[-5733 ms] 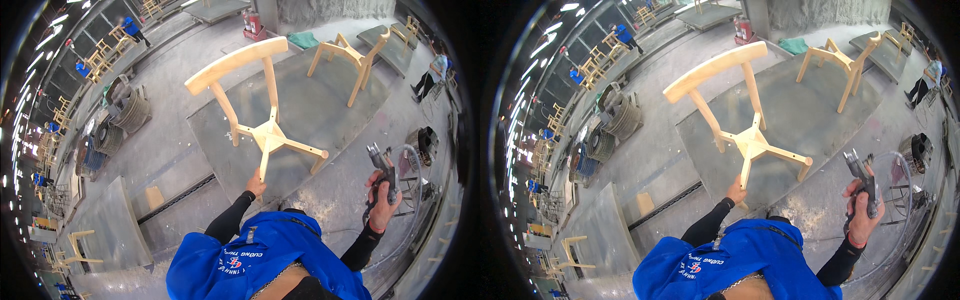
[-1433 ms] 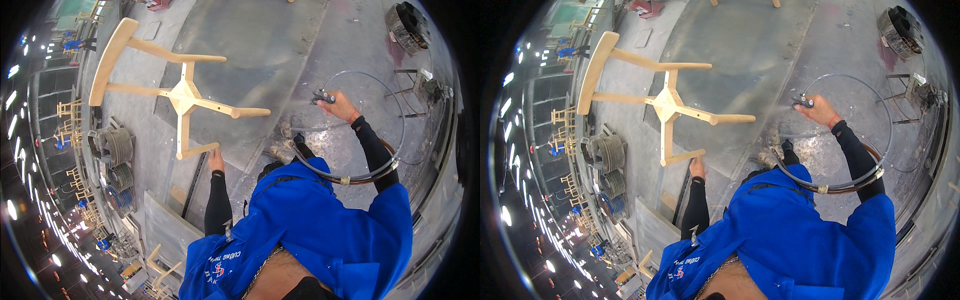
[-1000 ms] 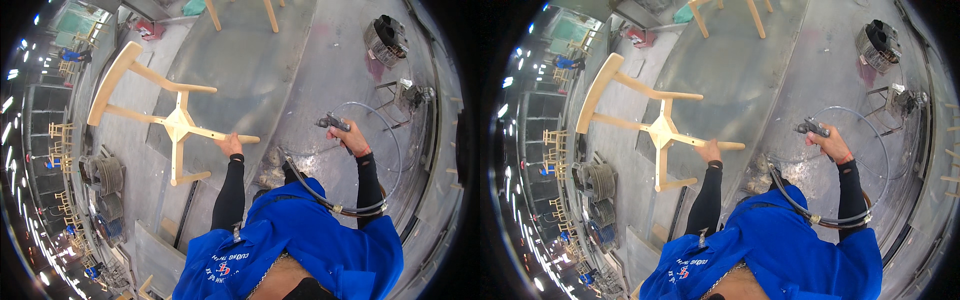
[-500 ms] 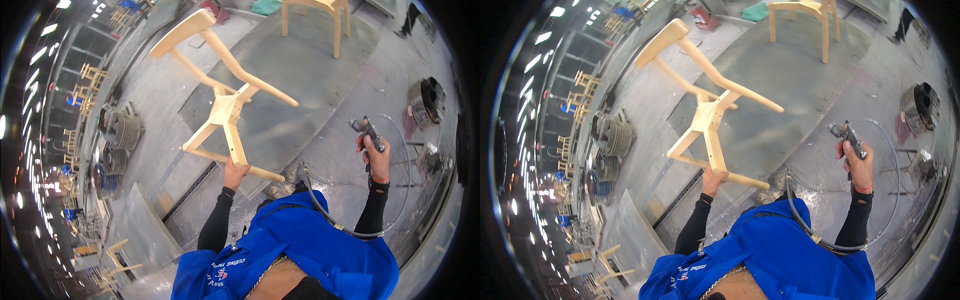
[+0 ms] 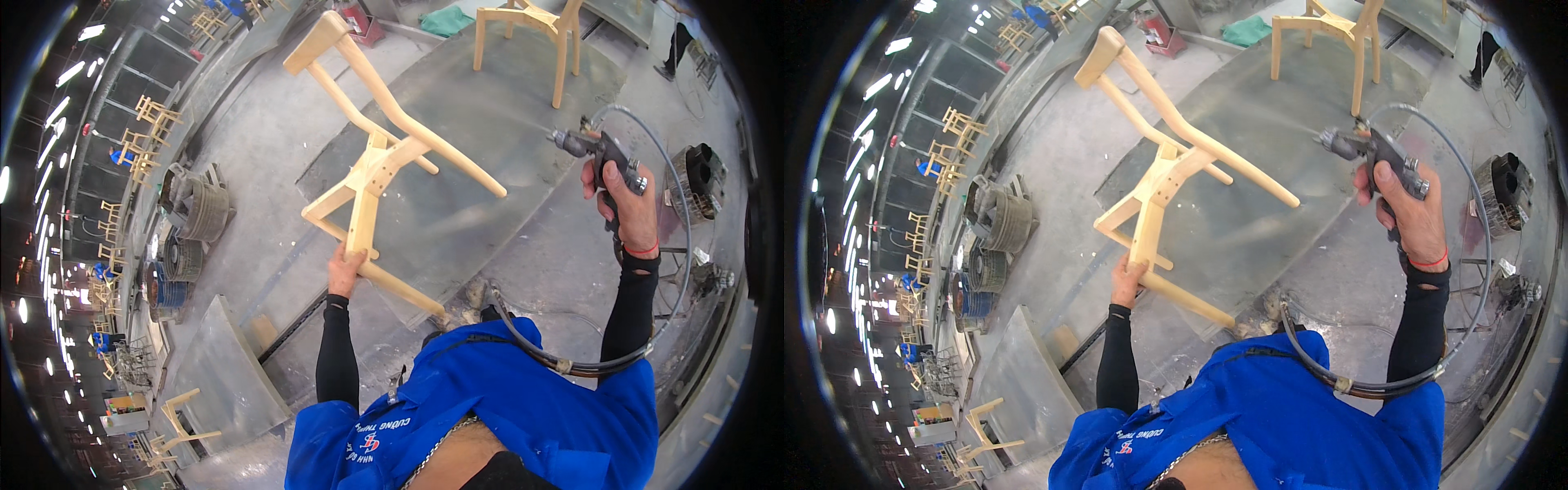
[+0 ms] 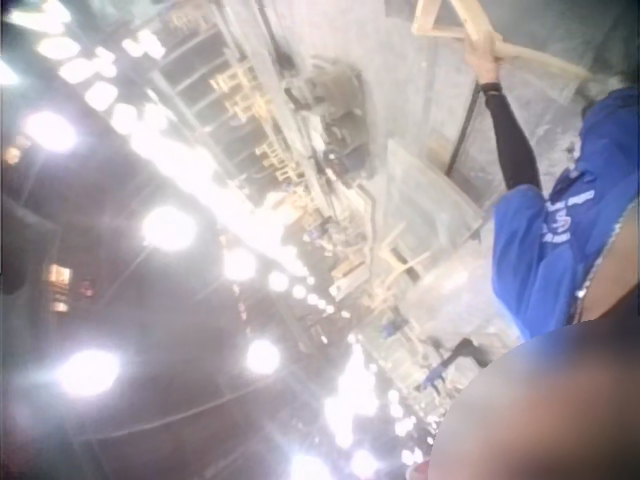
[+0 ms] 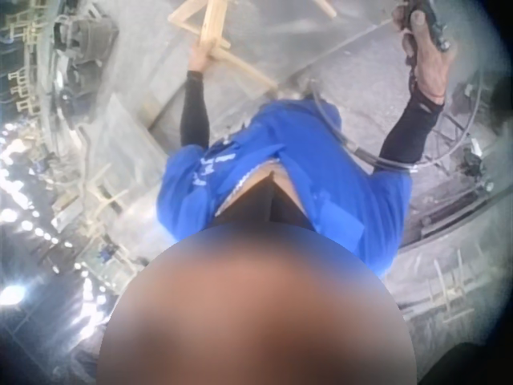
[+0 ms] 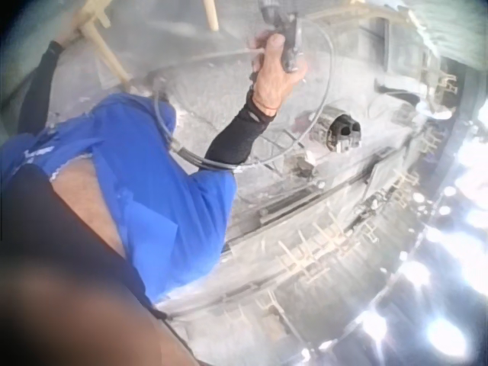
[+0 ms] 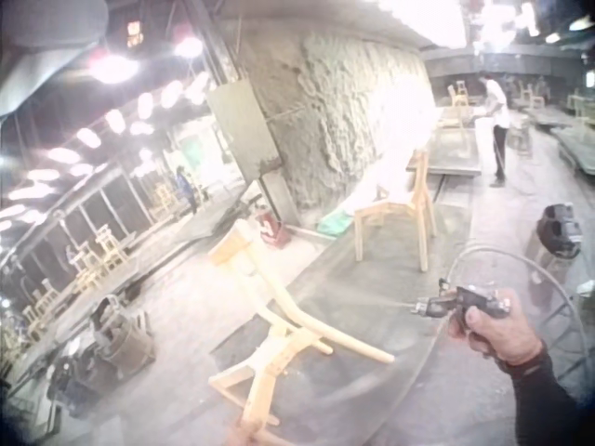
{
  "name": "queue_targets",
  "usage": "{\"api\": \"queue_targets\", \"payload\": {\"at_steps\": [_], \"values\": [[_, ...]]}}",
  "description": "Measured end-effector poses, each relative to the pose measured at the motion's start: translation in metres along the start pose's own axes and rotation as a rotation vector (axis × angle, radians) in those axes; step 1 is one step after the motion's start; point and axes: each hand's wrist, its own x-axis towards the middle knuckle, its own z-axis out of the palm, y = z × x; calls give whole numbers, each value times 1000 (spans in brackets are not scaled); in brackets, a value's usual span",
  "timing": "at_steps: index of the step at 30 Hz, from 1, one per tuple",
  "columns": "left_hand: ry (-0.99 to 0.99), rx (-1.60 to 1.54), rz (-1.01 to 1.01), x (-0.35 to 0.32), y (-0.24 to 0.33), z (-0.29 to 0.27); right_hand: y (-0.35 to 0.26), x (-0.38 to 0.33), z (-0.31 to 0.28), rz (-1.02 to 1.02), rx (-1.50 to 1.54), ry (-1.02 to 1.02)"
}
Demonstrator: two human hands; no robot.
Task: The person uses a spray gun to apply a finish to wooden chair frames. They hold each chair with one hand and spray all sides, then place the finished chair on the floor and pick up the next one.
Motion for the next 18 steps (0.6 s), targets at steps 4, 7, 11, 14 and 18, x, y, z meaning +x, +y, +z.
{"api": "queue_targets", "payload": {"at_steps": [4, 7, 11, 14, 18], "values": [[416, 219, 454, 31, -26, 5, 38, -26, -38, 222, -122, 19], [542, 25, 493, 52, -27, 11, 71, -51, -67, 355, -212, 63], [571, -358, 316, 66, -12, 19, 111, -88, -96, 495, -379, 80], [638, -440, 314, 75, -6, 24, 135, -112, -98, 485, -441, 93], [644, -482, 349, 88, -13, 19, 136, -127, -68, 447, -318, 104]]}}
